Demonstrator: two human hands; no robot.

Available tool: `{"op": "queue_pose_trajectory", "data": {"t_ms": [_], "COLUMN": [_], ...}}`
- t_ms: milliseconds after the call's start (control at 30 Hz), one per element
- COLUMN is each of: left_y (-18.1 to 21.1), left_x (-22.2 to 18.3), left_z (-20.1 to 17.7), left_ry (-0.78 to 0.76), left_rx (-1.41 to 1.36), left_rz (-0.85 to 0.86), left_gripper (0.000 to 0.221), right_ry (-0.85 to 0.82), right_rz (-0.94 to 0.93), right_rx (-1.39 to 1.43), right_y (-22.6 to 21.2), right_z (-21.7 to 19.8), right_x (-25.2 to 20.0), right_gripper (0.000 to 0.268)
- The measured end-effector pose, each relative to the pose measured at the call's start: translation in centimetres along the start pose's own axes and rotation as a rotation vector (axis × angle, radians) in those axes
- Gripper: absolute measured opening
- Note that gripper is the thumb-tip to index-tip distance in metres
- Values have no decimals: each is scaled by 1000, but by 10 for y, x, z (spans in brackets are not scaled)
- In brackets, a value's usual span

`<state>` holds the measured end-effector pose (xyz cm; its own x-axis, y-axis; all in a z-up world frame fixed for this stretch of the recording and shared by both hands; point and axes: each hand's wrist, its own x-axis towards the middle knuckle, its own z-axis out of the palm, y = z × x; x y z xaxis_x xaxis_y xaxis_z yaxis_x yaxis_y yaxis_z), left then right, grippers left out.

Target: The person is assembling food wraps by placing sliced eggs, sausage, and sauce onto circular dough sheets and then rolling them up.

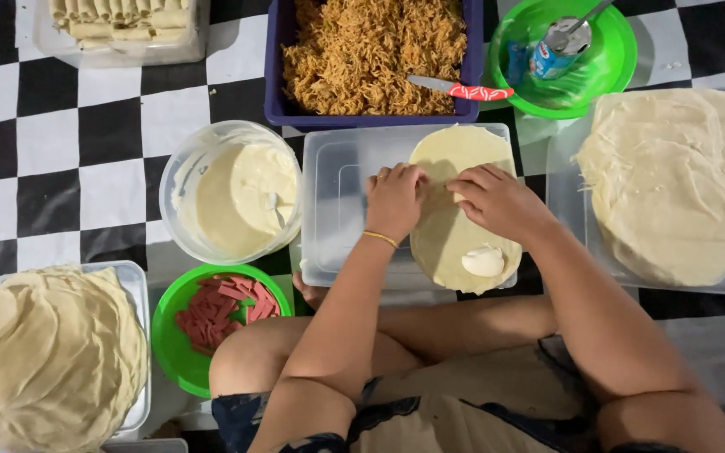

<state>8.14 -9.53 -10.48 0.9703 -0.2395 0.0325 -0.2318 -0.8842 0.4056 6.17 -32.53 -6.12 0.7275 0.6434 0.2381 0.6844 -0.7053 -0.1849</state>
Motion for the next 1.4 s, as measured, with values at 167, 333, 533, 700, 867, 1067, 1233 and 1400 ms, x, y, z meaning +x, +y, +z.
{"op": "queue_pose_trajectory", "data": {"t_ms": [167,333,533,700,867,1067,1233,1400], "left_y": [-16,9,25,40,42,46,36,41], "left_x": [-14,-19,-11,-18,-17,-21,-18,-18], "left_z": [15,-20,37,21,2,-9,12,3], "left_ry": [-185,-145,303,274,32,25,67,-62], "left_rx": [171,223,173,109,15,-271,-180,-102], "left_rz": [108,196,511,496,379,259,188,182], "left_gripper": [15,11,9,17,33,53,53,56], "right_ry": [-121,-149,-190,5,191,318,219,160], "right_rz": [94,370,545,439,382,110,124,203], "right_rx": [-151,-63,-122,-201,-91,-9,30,15], "right_y": [-11,16,43,41,39,19,15,15], "right_z": [-10,-43,-39,-25,-7,-15,-24,-23], "right_x": [6,-19,-68,-60,-45,-22,-20,-19], "right_gripper": [26,46,31,11,5,12,9,21]}}
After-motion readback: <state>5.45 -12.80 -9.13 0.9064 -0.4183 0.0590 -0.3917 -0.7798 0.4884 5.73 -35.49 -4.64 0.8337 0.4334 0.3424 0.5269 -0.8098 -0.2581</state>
